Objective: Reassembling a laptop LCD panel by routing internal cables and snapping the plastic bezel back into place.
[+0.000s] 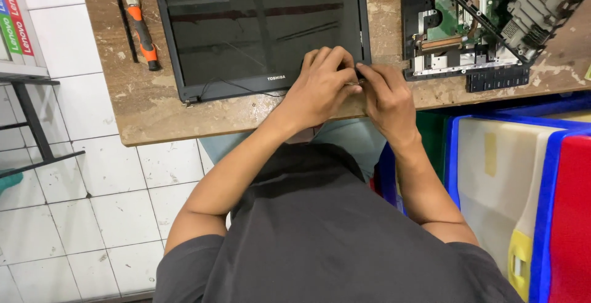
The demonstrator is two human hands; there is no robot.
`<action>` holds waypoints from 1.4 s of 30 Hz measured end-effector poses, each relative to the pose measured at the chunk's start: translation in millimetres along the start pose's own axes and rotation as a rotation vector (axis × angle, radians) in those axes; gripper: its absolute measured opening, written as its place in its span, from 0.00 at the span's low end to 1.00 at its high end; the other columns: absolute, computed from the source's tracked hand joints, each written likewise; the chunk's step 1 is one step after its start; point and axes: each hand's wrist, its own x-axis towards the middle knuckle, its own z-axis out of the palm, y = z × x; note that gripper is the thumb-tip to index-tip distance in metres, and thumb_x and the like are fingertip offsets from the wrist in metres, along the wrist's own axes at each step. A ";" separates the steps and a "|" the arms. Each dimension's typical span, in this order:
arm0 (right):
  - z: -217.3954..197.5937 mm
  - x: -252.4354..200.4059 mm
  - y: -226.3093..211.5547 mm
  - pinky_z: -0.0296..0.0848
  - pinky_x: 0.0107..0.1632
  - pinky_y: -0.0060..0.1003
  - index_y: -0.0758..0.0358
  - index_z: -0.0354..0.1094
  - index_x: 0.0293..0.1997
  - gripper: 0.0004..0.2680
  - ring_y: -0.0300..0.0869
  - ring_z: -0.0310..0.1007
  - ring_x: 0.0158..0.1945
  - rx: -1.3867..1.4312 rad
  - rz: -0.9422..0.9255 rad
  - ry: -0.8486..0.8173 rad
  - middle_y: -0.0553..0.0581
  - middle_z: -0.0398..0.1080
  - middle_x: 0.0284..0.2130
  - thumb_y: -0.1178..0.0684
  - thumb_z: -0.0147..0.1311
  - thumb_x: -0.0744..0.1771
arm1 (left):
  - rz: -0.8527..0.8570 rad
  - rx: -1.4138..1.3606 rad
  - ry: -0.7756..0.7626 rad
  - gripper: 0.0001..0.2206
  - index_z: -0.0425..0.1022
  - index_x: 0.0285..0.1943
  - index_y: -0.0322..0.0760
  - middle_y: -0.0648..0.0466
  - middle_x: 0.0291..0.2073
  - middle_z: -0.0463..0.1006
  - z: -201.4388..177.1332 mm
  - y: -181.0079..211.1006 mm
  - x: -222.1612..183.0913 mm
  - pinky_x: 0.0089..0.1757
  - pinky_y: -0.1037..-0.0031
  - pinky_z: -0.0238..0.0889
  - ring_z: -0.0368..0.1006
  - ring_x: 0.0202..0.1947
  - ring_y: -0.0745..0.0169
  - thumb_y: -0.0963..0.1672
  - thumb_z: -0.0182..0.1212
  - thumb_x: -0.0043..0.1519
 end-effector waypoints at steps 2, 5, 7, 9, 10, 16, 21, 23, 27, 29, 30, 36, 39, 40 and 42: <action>0.4 -0.5 -1.9 0.80 0.47 0.51 0.67 0.78 0.61 0.10 0.59 0.78 0.46 0.007 -0.008 0.008 0.61 0.71 0.43 0.67 0.59 0.72 | 0.013 0.017 -0.027 0.08 0.80 0.39 0.42 0.55 0.47 0.69 -2.0 -1.2 -4.0 0.56 0.54 0.60 0.71 0.52 0.50 0.47 0.72 0.66; -2.2 1.7 -7.9 0.79 0.46 0.51 0.63 0.77 0.63 0.14 0.59 0.76 0.45 0.005 -0.002 -0.004 0.60 0.69 0.45 0.69 0.58 0.71 | 0.010 0.010 -0.072 0.08 0.82 0.42 0.44 0.51 0.59 0.71 -15.3 -1.0 -11.3 0.60 0.48 0.61 0.70 0.64 0.41 0.48 0.74 0.65; -4.6 2.8 -14.3 0.78 0.49 0.50 0.55 0.80 0.60 0.13 0.55 0.75 0.48 -0.004 -0.026 0.015 0.58 0.68 0.50 0.65 0.62 0.70 | 0.019 0.070 -0.175 0.18 0.84 0.49 0.44 0.43 0.65 0.70 -27.0 4.9 -17.4 0.62 0.40 0.60 0.66 0.71 0.31 0.53 0.80 0.58; -5.4 5.2 -15.1 0.76 0.49 0.49 0.55 0.80 0.57 0.12 0.52 0.72 0.47 -0.018 -0.054 0.018 0.57 0.66 0.50 0.65 0.62 0.70 | 0.042 0.067 -0.194 0.21 0.84 0.48 0.44 0.42 0.66 0.70 -36.3 4.9 -19.6 0.62 0.41 0.62 0.66 0.70 0.31 0.56 0.79 0.57; -5.7 6.2 -15.7 0.75 0.49 0.48 0.54 0.80 0.54 0.11 0.50 0.68 0.46 -0.034 -0.083 0.021 0.56 0.64 0.51 0.65 0.62 0.69 | 0.068 0.064 -0.213 0.24 0.83 0.48 0.43 0.40 0.67 0.69 -41.0 4.9 -21.0 0.61 0.41 0.63 0.66 0.70 0.30 0.60 0.78 0.57; 0.4 8.0 -25.3 0.70 0.43 0.42 0.50 0.83 0.45 0.06 0.47 0.61 0.40 -0.102 -0.087 0.157 0.53 0.63 0.46 0.61 0.67 0.71 | 0.033 -0.135 -0.255 0.22 0.83 0.43 0.43 0.37 0.65 0.74 -64.8 -4.2 -18.0 0.56 0.44 0.69 0.73 0.64 0.29 0.56 0.48 0.76; 33.2 -26.6 -14.3 0.71 0.39 0.41 0.50 0.85 0.50 0.08 0.46 0.64 0.34 -0.051 -0.026 0.232 0.50 0.62 0.37 0.61 0.65 0.71 | 0.048 0.082 -0.228 0.11 0.77 0.55 0.38 0.46 0.52 0.78 -51.5 -28.5 -7.2 0.50 0.56 0.73 0.78 0.51 0.42 0.47 0.63 0.70; 37.8 -29.6 -19.5 0.74 0.40 0.42 0.52 0.86 0.52 0.09 0.47 0.69 0.33 0.004 -0.023 0.240 0.52 0.68 0.36 0.62 0.65 0.70 | 0.061 0.133 -0.275 0.19 0.76 0.60 0.36 0.46 0.50 0.78 -48.5 -30.0 -2.7 0.50 0.58 0.74 0.78 0.50 0.44 0.46 0.74 0.63; 38.9 -29.0 -29.8 0.78 0.42 0.46 0.63 0.84 0.51 0.07 0.52 0.76 0.36 0.072 0.012 0.296 0.58 0.76 0.38 0.64 0.66 0.69 | 0.204 0.386 -0.236 0.25 0.80 0.57 0.37 0.50 0.43 0.76 -30.8 -40.6 4.5 0.44 0.62 0.76 0.77 0.44 0.49 0.52 0.81 0.55; 40.4 -31.2 -28.8 0.80 0.43 0.47 0.67 0.84 0.48 0.05 0.56 0.80 0.38 0.091 0.027 0.321 0.61 0.78 0.38 0.63 0.69 0.69 | 0.237 0.405 -0.234 0.23 0.81 0.54 0.37 0.51 0.40 0.75 -29.2 -43.8 9.5 0.43 0.63 0.76 0.77 0.42 0.51 0.52 0.81 0.55; 41.5 -34.0 -27.9 0.80 0.42 0.47 0.69 0.82 0.46 0.04 0.57 0.81 0.37 0.101 0.030 0.340 0.62 0.79 0.37 0.64 0.69 0.68 | 0.254 0.408 -0.253 0.22 0.82 0.52 0.37 0.51 0.39 0.75 -30.9 -43.1 11.6 0.41 0.63 0.77 0.78 0.40 0.50 0.52 0.80 0.56; 46.2 -35.8 -28.7 0.80 0.40 0.48 0.70 0.76 0.36 0.04 0.58 0.80 0.34 0.029 0.045 0.373 0.63 0.78 0.32 0.67 0.67 0.67 | 0.354 0.504 -0.293 0.18 0.78 0.44 0.38 0.52 0.35 0.74 -25.2 -44.8 19.7 0.35 0.67 0.79 0.81 0.35 0.51 0.52 0.75 0.58; 50.2 -40.0 -27.3 0.80 0.40 0.50 0.71 0.74 0.35 0.04 0.60 0.79 0.34 0.035 0.057 0.386 0.63 0.76 0.31 0.69 0.66 0.66 | 0.373 0.503 -0.290 0.17 0.77 0.42 0.38 0.53 0.33 0.74 -21.4 -49.0 21.6 0.34 0.67 0.80 0.82 0.33 0.51 0.52 0.74 0.58; 51.9 -43.5 -26.7 0.79 0.40 0.50 0.71 0.73 0.35 0.05 0.61 0.78 0.33 0.037 0.059 0.392 0.62 0.74 0.30 0.69 0.65 0.66 | 0.384 0.500 -0.293 0.16 0.77 0.42 0.38 0.53 0.32 0.74 -20.7 -49.7 21.4 0.33 0.68 0.80 0.82 0.32 0.52 0.52 0.73 0.58; 53.6 -43.4 -30.5 0.79 0.39 0.51 0.71 0.73 0.35 0.05 0.62 0.78 0.33 0.036 0.063 0.392 0.63 0.75 0.30 0.69 0.65 0.66 | 0.376 0.494 -0.280 0.16 0.76 0.41 0.39 0.53 0.32 0.74 -18.8 -47.8 19.9 0.33 0.67 0.80 0.82 0.32 0.51 0.51 0.72 0.58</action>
